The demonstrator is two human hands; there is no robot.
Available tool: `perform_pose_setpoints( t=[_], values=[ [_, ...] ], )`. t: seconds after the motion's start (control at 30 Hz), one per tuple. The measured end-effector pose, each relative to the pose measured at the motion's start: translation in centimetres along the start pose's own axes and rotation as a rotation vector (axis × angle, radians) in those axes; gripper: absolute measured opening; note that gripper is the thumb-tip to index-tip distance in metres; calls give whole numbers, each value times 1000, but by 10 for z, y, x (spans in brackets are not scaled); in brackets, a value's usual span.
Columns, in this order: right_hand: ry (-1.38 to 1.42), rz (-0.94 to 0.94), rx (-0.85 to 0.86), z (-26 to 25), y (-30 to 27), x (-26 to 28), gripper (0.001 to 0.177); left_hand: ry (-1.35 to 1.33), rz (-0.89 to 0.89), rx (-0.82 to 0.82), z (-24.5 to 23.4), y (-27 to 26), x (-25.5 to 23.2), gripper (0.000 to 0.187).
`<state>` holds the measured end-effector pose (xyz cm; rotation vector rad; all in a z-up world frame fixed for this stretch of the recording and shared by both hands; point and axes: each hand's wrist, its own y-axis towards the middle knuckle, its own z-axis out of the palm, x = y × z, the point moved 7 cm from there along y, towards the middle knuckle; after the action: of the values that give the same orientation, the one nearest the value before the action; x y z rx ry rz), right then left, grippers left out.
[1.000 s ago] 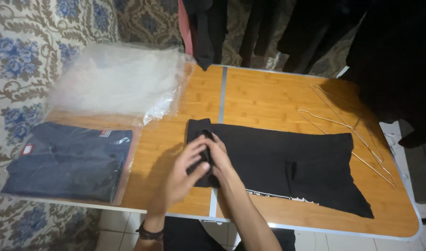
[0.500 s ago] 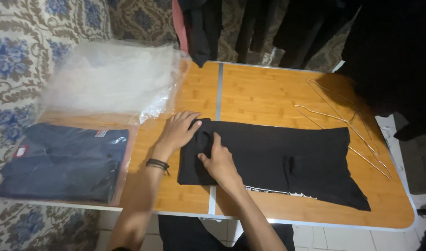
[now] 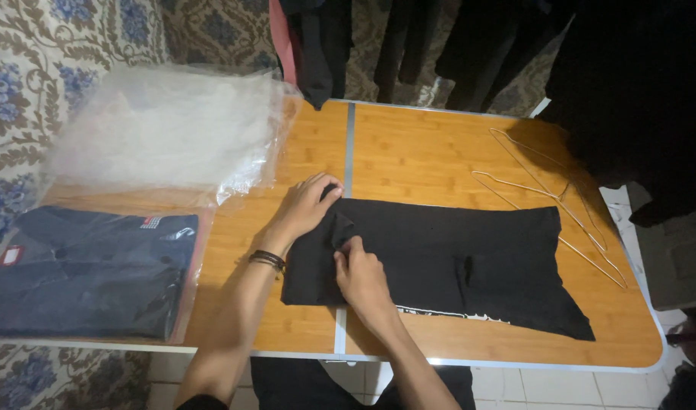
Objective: Fold a black t-shirt and place it inside a clear plastic bag.
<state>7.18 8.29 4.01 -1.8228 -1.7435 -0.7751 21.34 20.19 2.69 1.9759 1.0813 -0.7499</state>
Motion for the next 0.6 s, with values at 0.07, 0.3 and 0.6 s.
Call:
perform_pose_setpoints(
  t=[0.07, 0.3, 0.6],
  values=[
    [-106, 10, -3, 3, 2, -11, 20, 143, 43, 10, -3, -3, -17, 24],
    [-73, -116, -181, -22, -2, 2, 26, 261, 113, -97, -23, -24, -44, 33],
    [-329, -450, -143, 66, -18, -13, 73, 363, 88, 204, 3, -52, -9, 47]
  ],
)
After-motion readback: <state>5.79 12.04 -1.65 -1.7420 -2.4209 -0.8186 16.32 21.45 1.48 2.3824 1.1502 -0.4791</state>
